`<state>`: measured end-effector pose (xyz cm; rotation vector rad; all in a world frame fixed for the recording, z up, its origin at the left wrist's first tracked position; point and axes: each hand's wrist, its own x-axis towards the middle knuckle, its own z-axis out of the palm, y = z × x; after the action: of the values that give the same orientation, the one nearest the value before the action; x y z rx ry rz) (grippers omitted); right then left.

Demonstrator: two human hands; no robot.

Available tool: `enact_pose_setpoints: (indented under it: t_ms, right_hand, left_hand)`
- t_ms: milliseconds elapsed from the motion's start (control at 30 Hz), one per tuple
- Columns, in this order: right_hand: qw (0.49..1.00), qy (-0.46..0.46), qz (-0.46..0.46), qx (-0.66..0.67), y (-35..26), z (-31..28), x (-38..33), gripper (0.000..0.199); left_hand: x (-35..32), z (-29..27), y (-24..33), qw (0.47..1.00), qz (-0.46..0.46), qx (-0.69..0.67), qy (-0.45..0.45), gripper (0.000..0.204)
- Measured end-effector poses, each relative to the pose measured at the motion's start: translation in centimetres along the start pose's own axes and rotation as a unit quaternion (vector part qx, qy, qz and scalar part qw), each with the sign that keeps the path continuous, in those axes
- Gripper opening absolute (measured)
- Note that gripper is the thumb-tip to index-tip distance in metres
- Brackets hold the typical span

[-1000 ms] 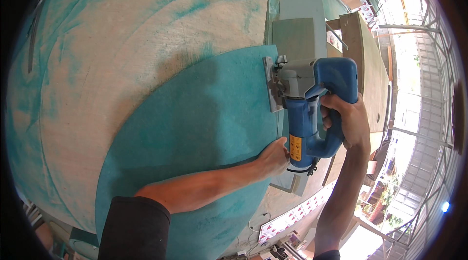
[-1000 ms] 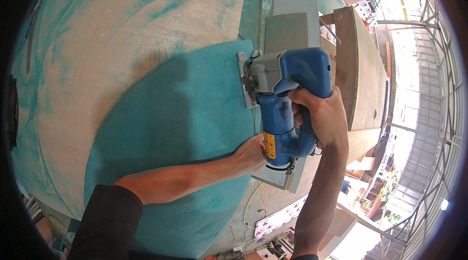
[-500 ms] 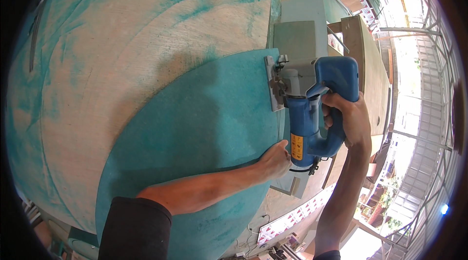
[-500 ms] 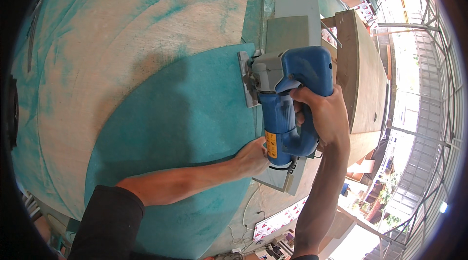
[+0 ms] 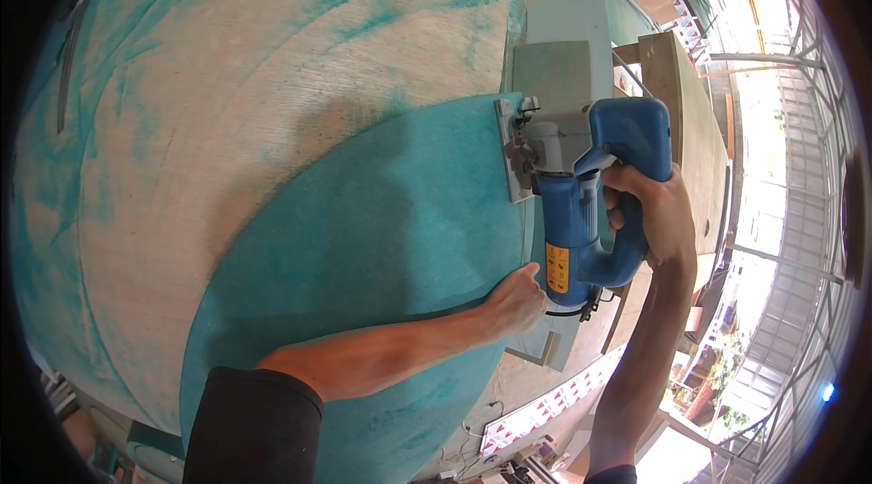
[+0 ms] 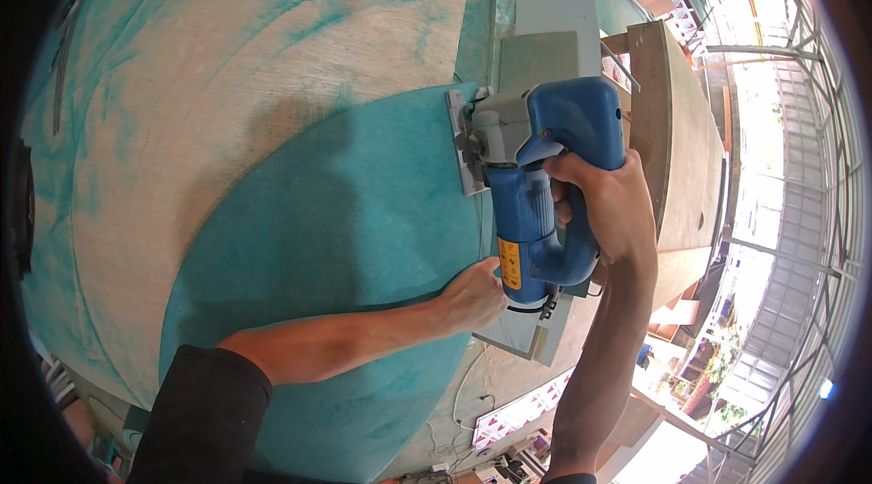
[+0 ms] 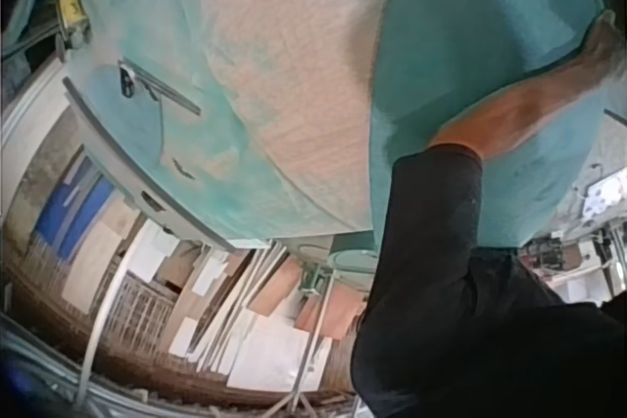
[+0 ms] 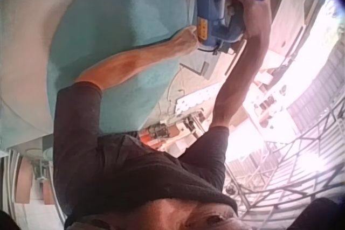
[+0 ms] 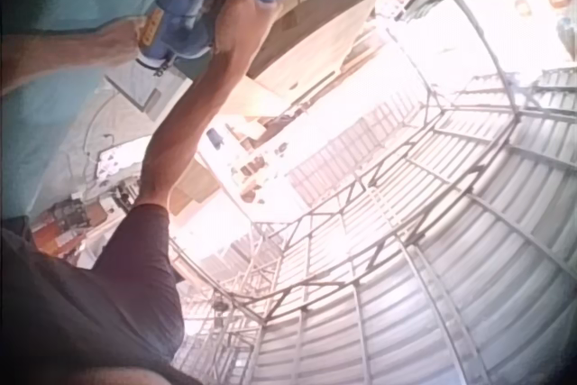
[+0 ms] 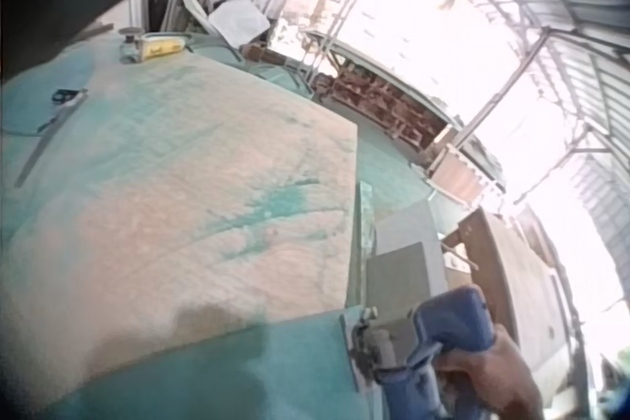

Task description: The person uses a jigsaw to cut a curved shape out of a green-surfaced wooden board, then discards the scrap piece.

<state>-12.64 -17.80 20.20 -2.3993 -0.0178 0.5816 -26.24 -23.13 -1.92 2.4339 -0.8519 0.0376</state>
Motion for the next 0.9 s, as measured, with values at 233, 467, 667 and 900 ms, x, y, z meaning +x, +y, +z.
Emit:
enact_pose_setpoints:
  t_ms: [233, 467, 667, 900]
  right_hand:
    - [1.0, -0.003, -0.002, -0.003, 0.1, 0.1, 0.0, 0.014]
    - [1.0, 0.005, -0.002, -0.008, -0.1, 0.0, 0.0, 0.014]
    - [1.0, 0.005, -0.01, -0.011, -0.1, 0.0, -0.2, 0.015]
    - [1.0, 0.001, -0.009, -0.029, 0.5, -0.1, 0.4, 0.017]
  left_hand:
    - [-0.7, -1.7, 0.1, 1.0, -0.001, 0.022, -0.006, 0.023]
    - [-0.5, -1.6, 0.4, 1.0, 0.003, 0.013, -0.027, 0.023]
    - [-0.3, -1.2, 0.7, 1.0, -0.004, 0.013, -0.008, 0.029]
    - [-0.6, -1.4, 0.9, 1.0, 0.001, 0.025, -0.004, 0.02]
